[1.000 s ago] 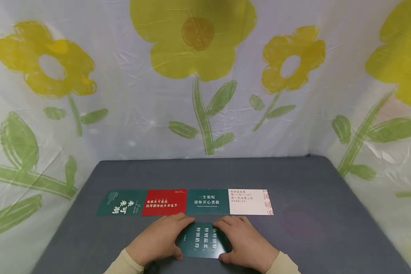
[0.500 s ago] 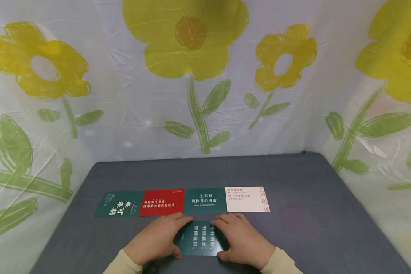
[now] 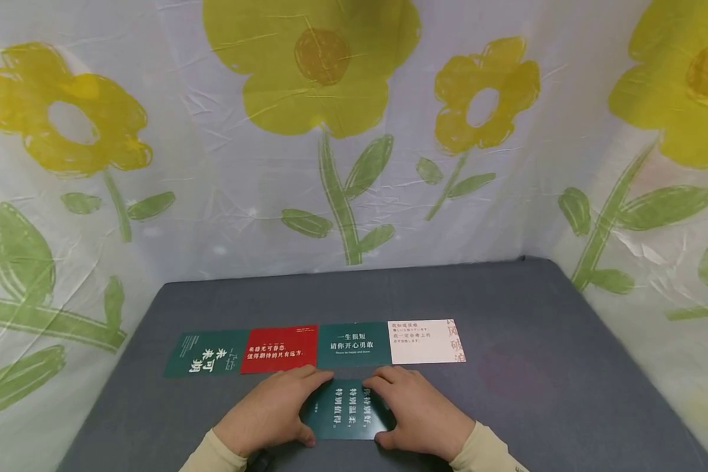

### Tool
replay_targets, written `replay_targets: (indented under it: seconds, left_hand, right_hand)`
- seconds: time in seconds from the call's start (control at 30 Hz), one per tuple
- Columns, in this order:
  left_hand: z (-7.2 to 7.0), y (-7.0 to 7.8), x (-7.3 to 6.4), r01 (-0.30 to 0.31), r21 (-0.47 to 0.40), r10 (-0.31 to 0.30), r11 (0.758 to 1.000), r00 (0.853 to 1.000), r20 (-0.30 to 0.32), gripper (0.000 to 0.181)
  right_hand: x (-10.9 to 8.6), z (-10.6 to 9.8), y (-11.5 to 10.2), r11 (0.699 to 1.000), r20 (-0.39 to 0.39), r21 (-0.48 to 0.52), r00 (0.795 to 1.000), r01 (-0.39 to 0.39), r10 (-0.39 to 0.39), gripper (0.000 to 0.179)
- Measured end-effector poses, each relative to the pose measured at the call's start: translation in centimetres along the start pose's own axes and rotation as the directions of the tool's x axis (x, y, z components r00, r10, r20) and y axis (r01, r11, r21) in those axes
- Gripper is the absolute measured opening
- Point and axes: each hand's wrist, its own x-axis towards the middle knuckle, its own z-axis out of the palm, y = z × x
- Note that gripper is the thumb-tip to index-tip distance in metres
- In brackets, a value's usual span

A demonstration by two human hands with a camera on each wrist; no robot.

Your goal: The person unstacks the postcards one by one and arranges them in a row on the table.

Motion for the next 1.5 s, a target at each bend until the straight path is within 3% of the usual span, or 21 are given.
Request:
replay_targets:
  seconds: [0.5, 1.0, 1.3, 1.4, 1.5]
  left_hand:
    - [0.1, 0.0, 0.1, 0.016, 0.012, -0.016, 1.000, 1.000, 0.004, 0.104]
    - [0.3, 0.2, 0.1, -0.026, 0.052, 0.027, 0.998, 0.999, -0.024, 0.099]
    - [0.4, 1.8, 0.7, -0.065, 0.101, 0.075, 0.993, 0.993, -0.091, 0.097]
    - [0.4, 2.8, 1.7, -0.082, 0.123, 0.094, 0.989, 0.991, -0.094, 0.095]
    - [0.4, 4.4, 3.6, -0.097, 0.152, 0.112, 0.984, 0.989, -0.093, 0.093]
  right_hand:
    - [0.1, -0.1, 0.2, 0.998, 0.035, 0.055, 0.999, -0.020, 0.018, 0.071]
    - [-0.4, -0.2, 0.2, 1.000, -0.010, -0.015, 1.000, 0.014, -0.015, 0.070]
    - [-1.9, -1.2, 1.4, 1.000, -0.030, -0.014, 1.000, -0.003, 0.002, 0.079]
    - [-2.5, -1.9, 2.6, 0.999, -0.019, -0.005, 0.999, -0.035, 0.035, 0.082]
    - [-3.5, -3.0, 4.2, 0.997, -0.029, 0.018, 0.997, -0.074, 0.075, 0.081]
